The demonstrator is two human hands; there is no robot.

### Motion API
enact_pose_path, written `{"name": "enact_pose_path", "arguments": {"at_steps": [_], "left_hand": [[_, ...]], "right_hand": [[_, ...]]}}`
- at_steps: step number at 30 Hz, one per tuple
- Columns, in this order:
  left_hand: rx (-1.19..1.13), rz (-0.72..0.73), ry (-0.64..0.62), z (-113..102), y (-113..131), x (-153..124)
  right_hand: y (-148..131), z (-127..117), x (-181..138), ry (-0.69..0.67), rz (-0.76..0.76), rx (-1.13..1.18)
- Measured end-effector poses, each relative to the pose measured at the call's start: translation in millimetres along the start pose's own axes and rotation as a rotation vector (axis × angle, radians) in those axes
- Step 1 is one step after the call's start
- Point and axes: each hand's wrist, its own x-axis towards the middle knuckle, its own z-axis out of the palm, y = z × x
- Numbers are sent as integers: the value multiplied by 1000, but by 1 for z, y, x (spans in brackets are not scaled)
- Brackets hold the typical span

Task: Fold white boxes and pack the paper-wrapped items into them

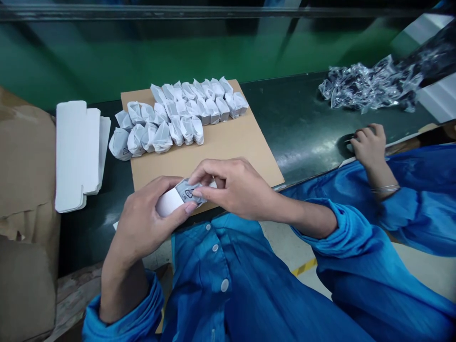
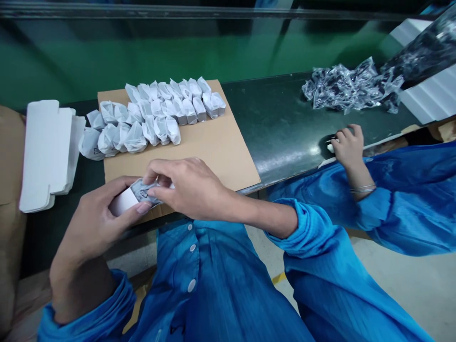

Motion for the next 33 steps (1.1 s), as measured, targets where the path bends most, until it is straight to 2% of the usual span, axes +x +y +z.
{"name": "enact_pose_path", "arguments": {"at_steps": [6,9,15,18,20,25,28,30,33], "left_hand": [[40,31,-30,2,-8,3],[17,21,-61,0,-9,8],[-9,-15,-82,-1,-9,10],[33,15,-68,2,-9,7],[53,28,-34,4,-9,3],[62,32,206,13,-6,-4],[155,54,313,21,-3,-8],[208,67,251,24,-2,-12],[159,114,27,20,-6,-20]], "right_hand": [[6,-3,7,-20,85,188],[6,-7,9,10,71,228],[5,5,3,98,36,38],[5,16,-5,60,-8,-111],[4,16,-10,-9,-3,-120],[2,8,-19,-219,80,214],[1,7,-20,-282,61,155],[0,4,-18,-338,51,57],[0,-8,-17,-441,30,-105]]}}
